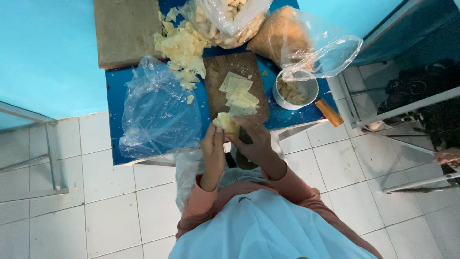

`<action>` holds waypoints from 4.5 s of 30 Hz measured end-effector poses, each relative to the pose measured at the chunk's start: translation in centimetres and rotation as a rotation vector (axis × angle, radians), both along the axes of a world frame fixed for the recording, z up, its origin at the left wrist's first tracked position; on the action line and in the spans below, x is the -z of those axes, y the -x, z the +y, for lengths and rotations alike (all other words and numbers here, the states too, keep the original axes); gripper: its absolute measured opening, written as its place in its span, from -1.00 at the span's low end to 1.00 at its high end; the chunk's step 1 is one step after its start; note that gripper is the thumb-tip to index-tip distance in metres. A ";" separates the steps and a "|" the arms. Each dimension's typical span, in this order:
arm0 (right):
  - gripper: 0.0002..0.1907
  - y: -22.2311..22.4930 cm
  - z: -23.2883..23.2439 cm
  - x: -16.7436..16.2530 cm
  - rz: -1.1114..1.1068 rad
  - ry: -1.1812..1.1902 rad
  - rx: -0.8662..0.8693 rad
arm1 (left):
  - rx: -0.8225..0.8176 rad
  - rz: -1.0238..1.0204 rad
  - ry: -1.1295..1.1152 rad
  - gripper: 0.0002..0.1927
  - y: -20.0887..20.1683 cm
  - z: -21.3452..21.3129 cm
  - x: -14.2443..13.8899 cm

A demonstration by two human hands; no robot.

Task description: The person breaks dried cracker pieces by hand over a wooden cutting board and drops the broken pieces into a bowl, occasionally using a spoon to scoop or move pieces. Bags of crackers and a plastic sheet sit on the small blue table.

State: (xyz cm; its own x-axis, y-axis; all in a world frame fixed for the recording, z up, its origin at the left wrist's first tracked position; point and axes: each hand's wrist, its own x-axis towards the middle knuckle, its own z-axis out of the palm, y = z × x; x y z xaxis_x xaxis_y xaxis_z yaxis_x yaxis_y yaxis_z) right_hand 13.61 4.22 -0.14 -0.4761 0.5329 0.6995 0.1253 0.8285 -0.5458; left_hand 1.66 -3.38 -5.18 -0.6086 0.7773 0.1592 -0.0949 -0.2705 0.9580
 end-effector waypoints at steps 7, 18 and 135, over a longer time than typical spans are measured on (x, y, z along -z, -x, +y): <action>-0.53 -0.9 1.7 3.0 0.151 0.631 -0.031 | 0.012 0.076 -0.007 -0.90 -0.3 0.0 -1.8; -0.64 -1.6 6.7 1.1 0.018 0.141 0.097 | -0.181 0.077 0.068 -0.88 3.9 -0.5 0.3; -0.51 -4.2 8.6 -1.6 -0.633 -0.594 0.046 | -0.165 1.152 0.150 -0.72 0.9 1.9 -3.3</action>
State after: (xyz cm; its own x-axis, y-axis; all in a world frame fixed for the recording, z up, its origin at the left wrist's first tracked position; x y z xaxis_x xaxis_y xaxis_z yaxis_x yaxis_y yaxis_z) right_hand 17.85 12.83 1.42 -0.8567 0.1916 0.4789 0.2995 0.9407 0.1594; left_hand 0.73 -1.52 -1.90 -0.2597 0.7603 0.5954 0.8750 -0.0757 0.4782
